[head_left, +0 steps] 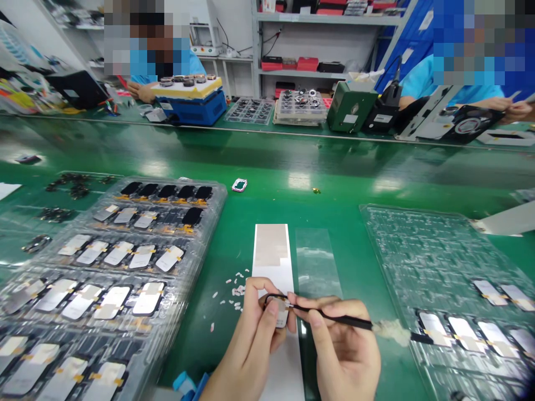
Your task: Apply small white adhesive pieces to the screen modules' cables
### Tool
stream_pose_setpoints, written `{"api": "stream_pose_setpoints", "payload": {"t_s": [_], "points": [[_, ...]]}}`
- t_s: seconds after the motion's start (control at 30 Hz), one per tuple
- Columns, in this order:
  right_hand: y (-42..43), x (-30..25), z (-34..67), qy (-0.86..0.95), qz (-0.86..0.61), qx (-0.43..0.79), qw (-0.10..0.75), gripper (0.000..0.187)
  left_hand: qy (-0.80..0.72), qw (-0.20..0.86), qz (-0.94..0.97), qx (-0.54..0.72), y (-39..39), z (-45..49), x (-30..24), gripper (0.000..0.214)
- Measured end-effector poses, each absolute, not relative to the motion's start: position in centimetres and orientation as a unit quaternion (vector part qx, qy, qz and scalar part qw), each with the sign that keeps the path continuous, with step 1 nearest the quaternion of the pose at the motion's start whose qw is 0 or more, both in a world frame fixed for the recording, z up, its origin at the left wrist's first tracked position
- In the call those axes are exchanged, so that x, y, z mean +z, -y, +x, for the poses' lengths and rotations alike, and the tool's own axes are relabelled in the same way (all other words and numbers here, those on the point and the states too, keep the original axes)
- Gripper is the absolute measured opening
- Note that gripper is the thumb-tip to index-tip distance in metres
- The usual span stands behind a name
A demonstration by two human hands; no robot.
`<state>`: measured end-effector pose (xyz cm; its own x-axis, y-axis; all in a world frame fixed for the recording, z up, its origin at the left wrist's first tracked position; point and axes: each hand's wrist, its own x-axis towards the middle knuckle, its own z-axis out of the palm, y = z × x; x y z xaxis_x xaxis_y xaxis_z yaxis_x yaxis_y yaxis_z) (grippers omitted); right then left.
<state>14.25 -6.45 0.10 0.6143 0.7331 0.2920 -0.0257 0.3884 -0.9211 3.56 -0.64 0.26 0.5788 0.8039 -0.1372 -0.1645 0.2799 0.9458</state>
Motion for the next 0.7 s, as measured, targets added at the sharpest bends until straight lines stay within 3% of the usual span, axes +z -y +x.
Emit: {"api": "stream_pose_setpoints", "payload": {"t_s": [0.43, 0.7], "points": [[6.6, 0.0, 14.3, 0.352, -0.485, 0.248, 0.761, 0.018, -0.368, 0.708, 0.500, 0.337, 0.9, 3.5, 0.9, 0.038], [6.0, -0.3, 14.3, 0.308, -0.486, 0.144, 0.805, 0.014, -0.345, 0.690, 0.525, 0.359, 2.4, 1.9, 1.4, 0.038]]}}
